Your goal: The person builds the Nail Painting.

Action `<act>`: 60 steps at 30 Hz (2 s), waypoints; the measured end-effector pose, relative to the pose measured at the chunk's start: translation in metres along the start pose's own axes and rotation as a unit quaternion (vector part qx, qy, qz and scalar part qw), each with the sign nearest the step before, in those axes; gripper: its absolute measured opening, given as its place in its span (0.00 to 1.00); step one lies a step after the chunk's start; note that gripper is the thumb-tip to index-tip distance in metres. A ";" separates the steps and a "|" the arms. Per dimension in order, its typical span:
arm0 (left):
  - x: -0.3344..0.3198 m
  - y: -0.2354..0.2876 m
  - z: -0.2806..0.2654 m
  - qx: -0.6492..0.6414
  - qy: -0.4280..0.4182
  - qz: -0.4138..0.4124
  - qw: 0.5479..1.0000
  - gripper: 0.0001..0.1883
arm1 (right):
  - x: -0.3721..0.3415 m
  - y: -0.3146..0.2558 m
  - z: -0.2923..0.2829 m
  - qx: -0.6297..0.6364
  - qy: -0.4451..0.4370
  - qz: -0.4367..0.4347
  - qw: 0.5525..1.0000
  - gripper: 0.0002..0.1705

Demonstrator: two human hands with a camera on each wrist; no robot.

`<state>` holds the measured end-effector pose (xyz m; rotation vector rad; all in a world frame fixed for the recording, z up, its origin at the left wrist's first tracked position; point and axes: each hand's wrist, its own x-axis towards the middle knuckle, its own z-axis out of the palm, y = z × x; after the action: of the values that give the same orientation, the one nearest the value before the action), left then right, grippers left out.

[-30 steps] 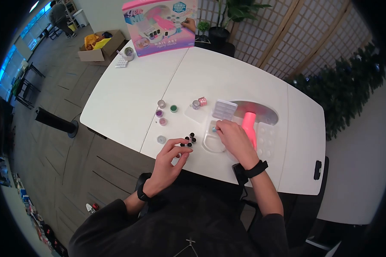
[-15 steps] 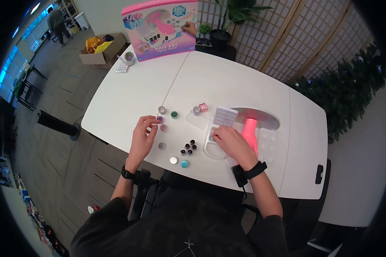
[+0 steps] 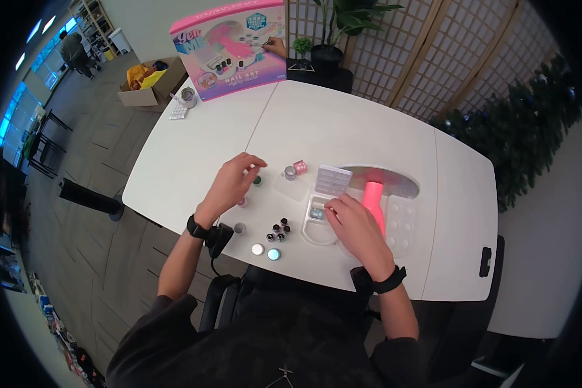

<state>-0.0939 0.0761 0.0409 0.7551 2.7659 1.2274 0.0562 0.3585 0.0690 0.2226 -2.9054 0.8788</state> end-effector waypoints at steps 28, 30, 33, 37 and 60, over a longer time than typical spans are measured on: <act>-0.012 0.112 -0.004 -0.040 -0.068 0.163 0.984 0.20 | -0.049 -0.040 -0.025 0.135 0.127 0.027 0.982 0.10; -0.035 0.119 -0.005 -0.057 -0.060 0.166 0.983 0.21 | -0.050 -0.054 -0.023 0.151 0.154 -0.021 0.976 0.12; -0.063 0.133 -0.007 -0.086 -0.057 0.166 0.981 0.23 | -0.053 -0.069 -0.020 0.164 0.173 -0.034 0.970 0.13; -0.084 0.139 -0.003 -0.136 -0.080 0.131 0.979 0.23 | -0.064 -0.071 -0.017 0.164 0.187 -0.055 0.967 0.13; -0.119 0.134 0.035 -0.119 0.123 0.284 0.943 0.29 | -0.084 -0.064 -0.004 0.554 0.092 0.134 0.817 0.11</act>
<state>0.0748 0.1254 0.0907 1.5360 2.5753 1.8164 0.1494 0.3173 0.0958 -0.2054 -1.9028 2.3677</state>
